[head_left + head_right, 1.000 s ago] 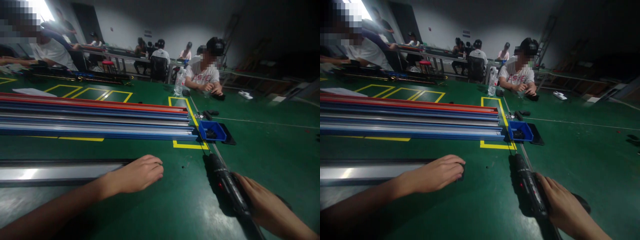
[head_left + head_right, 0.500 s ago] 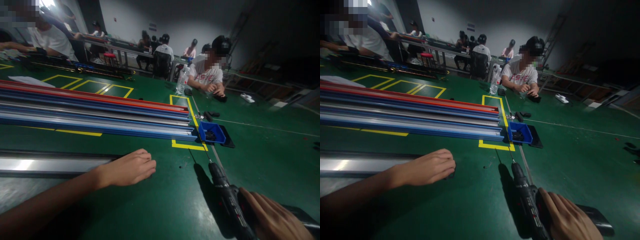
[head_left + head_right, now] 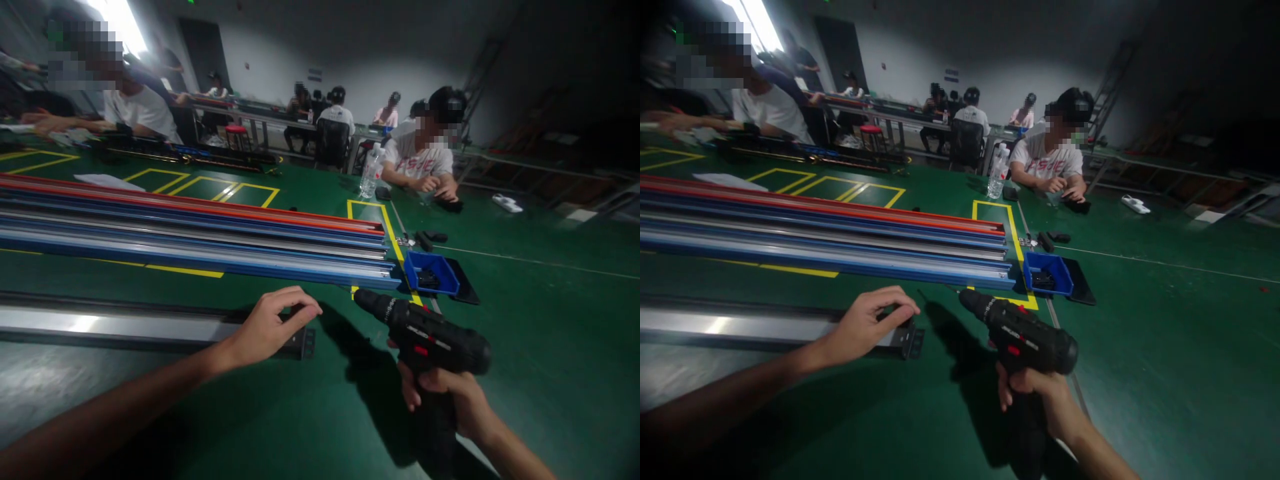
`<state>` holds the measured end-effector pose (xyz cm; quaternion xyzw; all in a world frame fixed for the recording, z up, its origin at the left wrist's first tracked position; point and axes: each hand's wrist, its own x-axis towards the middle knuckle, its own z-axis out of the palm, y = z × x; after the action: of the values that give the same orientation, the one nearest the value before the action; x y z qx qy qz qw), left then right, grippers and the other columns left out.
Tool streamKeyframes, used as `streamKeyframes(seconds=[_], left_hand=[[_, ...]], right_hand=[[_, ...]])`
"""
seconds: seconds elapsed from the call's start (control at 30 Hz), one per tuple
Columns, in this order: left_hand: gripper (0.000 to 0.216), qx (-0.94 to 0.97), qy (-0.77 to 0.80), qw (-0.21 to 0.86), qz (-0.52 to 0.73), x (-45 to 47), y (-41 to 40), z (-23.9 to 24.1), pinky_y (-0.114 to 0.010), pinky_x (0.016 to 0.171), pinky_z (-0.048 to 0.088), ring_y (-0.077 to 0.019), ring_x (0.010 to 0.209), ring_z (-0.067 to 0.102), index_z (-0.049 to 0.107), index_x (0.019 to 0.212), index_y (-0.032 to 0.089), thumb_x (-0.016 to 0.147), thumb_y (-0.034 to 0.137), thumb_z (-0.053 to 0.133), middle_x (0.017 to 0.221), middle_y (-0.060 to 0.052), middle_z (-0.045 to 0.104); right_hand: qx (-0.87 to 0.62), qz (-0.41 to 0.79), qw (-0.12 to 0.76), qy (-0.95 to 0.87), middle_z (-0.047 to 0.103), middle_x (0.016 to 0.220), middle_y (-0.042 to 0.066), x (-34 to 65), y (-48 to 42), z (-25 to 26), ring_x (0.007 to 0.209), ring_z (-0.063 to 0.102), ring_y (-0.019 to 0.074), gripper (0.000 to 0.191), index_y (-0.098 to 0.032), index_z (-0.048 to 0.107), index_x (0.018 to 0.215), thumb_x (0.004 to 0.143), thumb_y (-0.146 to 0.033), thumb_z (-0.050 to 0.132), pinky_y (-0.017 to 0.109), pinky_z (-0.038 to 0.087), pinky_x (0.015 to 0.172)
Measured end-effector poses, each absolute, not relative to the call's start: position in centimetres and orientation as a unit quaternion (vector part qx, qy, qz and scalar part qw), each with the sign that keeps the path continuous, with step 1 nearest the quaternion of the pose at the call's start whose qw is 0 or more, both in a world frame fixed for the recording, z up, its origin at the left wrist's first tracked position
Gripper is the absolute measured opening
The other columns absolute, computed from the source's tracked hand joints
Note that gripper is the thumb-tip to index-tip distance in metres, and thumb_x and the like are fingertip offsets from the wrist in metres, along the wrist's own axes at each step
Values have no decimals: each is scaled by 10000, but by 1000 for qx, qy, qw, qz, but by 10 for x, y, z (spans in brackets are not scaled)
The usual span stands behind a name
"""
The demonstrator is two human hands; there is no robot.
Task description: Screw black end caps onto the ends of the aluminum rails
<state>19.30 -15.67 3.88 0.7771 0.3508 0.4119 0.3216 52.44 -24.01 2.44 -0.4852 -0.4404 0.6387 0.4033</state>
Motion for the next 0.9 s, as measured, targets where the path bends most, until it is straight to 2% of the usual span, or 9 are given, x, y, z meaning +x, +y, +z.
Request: streamKeyframes(seconds=[0.07, 0.17, 0.3, 0.4, 0.5, 0.57, 0.7, 0.77, 0.9], left_hand=[[229, 752, 362, 354, 422, 195, -159, 35, -277, 748, 556, -146, 829, 673, 733, 953, 169, 1000, 351, 602, 898, -49, 722], [225, 698, 362, 431, 443, 198, -160, 29, -239, 608, 534, -114, 688, 644, 672, 1002, 152, 1000, 364, 597, 848, -35, 703], [195, 665, 364, 455, 467, 201, -163, 28, -228, 555, 521, -100, 618, 642, 592, 1024, 154, 1026, 343, 547, 844, -32, 708], [178, 759, 363, 380, 385, 204, -166, 40, -252, 638, 550, -124, 705, 687, 609, 1041, 177, 1053, 312, 494, 871, -27, 725], [184, 902, 309, 212, 216, 222, -165, 52, -348, 821, 561, -201, 906, 714, 650, 1069, 192, 1052, 232, 471, 973, -52, 738], [190, 935, 303, 119, 140, 246, -159, 53, -387, 821, 555, -243, 908, 716, 651, 1042, 162, 1031, 162, 461, 974, -86, 736], [188, 957, 262, 109, 56, 299, -140, 41, -342, 626, 519, -257, 725, 720, 668, 885, 139, 986, 143, 510, 804, -99, 729], [201, 966, 232, 106, 51, 318, -131, 33, -331, 632, 513, -254, 745, 724, 681, 842, 144, 972, 145, 528, 827, -109, 741], [170, 973, 203, 98, 55, 331, -125, 19, -317, 672, 511, -236, 797, 719, 704, 891, 147, 916, 85, 548, 887, -104, 751]], right_hand=[[-433, 724, 404, -354, 609, 698, 28, 516, -228, 17, 517, 573, 178, 475, -125, 699, 1087, 650, -307, 657, 334, 497, 536], [-374, 802, 385, -264, 540, 660, -8, 514, -219, -2, 467, 481, 124, 419, -135, 684, 1011, 635, -316, 653, 283, 474, 494], [-332, 838, 371, -222, 458, 662, -37, 517, -219, -18, 449, 337, 80, 358, -137, 667, 986, 712, -367, 652, 229, 426, 451], [-325, 829, 388, -240, 410, 654, -57, 520, -219, -14, 442, 272, 75, 412, -133, 660, 1065, 781, -432, 651, 213, 387, 423], [-324, 804, 418, -272, 369, 637, -74, 525, -217, -7, 428, 236, 75, 442, -143, 647, 1115, 790, -443, 641, 213, 368, 407], [-328, 784, 446, -280, 344, 617, -83, 531, -217, -5, 415, 210, 77, 413, -159, 654, 1087, 790, -445, 624, 217, 355, 391], [-318, 776, 486, -247, 348, 598, -79, 543, -221, -10, 403, 184, 79, 365, -161, 695, 1038, 802, -425, 605, 218, 350, 373], [-304, 781, 494, -232, 375, 603, -72, 548, -223, -14, 405, 189, 75, 362, -148, 718, 1054, 818, -403, 616, 212, 369, 380], [-254, 797, 499, -225, 423, 617, -62, 553, -221, -19, 408, 205, 62, 352, -112, 741, 1094, 849, -343, 637, 201, 419, 400]])
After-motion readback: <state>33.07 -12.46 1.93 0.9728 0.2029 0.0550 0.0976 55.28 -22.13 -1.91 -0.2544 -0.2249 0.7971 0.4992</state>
